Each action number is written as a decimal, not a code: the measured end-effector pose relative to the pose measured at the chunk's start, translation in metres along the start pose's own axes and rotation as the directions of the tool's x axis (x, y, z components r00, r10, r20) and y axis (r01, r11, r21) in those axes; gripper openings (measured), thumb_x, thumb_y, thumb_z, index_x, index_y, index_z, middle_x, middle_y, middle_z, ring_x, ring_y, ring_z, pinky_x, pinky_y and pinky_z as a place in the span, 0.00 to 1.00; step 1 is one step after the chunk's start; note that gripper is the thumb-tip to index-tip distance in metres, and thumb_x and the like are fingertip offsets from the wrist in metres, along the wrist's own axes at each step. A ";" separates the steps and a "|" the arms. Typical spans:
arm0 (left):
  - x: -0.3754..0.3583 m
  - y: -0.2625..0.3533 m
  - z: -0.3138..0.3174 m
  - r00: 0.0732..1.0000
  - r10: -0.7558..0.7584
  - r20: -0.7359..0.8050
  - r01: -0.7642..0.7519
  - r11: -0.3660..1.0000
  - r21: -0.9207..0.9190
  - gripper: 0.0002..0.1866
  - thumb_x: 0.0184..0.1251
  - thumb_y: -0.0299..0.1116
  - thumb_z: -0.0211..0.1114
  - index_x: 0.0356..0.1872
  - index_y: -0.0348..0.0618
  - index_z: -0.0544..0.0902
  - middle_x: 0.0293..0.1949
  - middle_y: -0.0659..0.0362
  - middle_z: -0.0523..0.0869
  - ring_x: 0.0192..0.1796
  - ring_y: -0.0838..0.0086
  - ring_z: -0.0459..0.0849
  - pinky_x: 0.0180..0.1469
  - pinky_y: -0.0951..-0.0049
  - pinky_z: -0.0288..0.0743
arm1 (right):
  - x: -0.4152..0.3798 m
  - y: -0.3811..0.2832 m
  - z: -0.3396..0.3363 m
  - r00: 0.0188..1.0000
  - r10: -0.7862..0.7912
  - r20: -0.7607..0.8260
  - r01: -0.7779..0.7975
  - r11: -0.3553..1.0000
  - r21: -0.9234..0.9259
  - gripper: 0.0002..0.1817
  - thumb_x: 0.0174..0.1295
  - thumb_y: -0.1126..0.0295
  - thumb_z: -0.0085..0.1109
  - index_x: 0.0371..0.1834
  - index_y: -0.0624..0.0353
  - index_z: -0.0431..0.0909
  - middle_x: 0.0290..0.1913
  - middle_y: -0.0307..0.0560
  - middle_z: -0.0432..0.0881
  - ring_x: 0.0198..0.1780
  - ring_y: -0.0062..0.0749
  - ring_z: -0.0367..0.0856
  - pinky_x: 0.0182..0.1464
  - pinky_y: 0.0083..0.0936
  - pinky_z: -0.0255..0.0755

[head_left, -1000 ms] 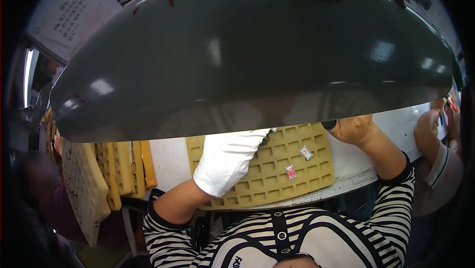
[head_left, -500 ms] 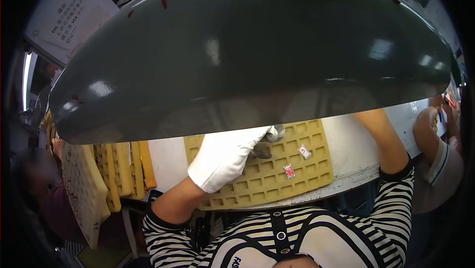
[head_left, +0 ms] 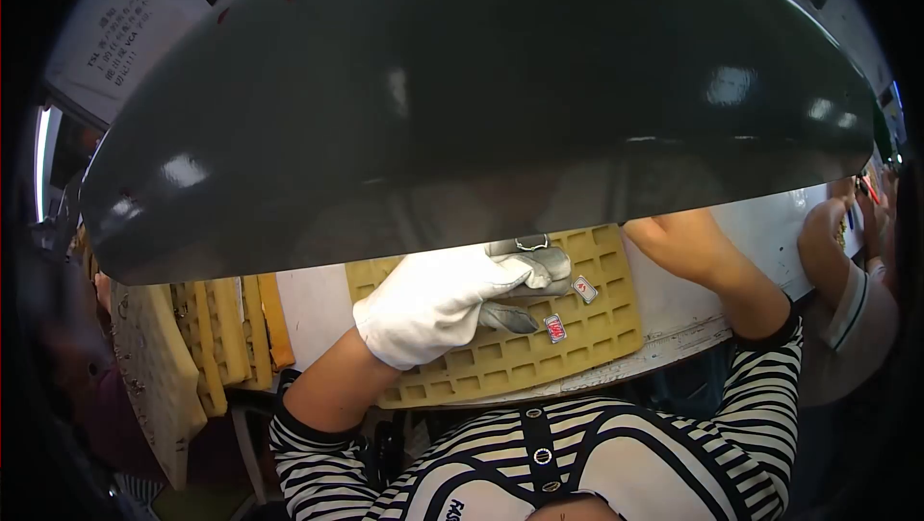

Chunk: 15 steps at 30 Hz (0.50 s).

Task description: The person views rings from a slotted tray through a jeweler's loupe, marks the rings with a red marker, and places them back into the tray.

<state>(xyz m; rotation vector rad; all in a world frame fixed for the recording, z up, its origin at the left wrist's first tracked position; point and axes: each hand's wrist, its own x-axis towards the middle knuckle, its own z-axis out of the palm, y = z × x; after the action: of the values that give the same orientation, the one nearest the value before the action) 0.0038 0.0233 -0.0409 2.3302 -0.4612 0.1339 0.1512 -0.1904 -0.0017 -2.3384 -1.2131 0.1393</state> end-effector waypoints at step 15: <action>0.005 0.016 -0.015 0.952 -0.303 0.040 0.257 0.722 -0.643 0.18 0.72 0.42 0.53 0.48 0.36 0.79 0.41 0.54 0.84 0.43 0.69 0.83 0.45 0.72 0.77 | 0.007 -0.037 0.020 0.891 -0.434 -0.130 0.453 0.846 0.282 0.10 0.50 0.80 0.64 0.38 0.63 0.82 0.40 0.48 0.81 0.43 0.39 0.79 0.45 0.30 0.71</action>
<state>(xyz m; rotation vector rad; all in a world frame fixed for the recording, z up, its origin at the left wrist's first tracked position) 0.0028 0.0215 -0.0183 1.6715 -0.0785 -0.0863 0.1214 -0.1597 -0.0008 -1.7339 -1.5465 0.0869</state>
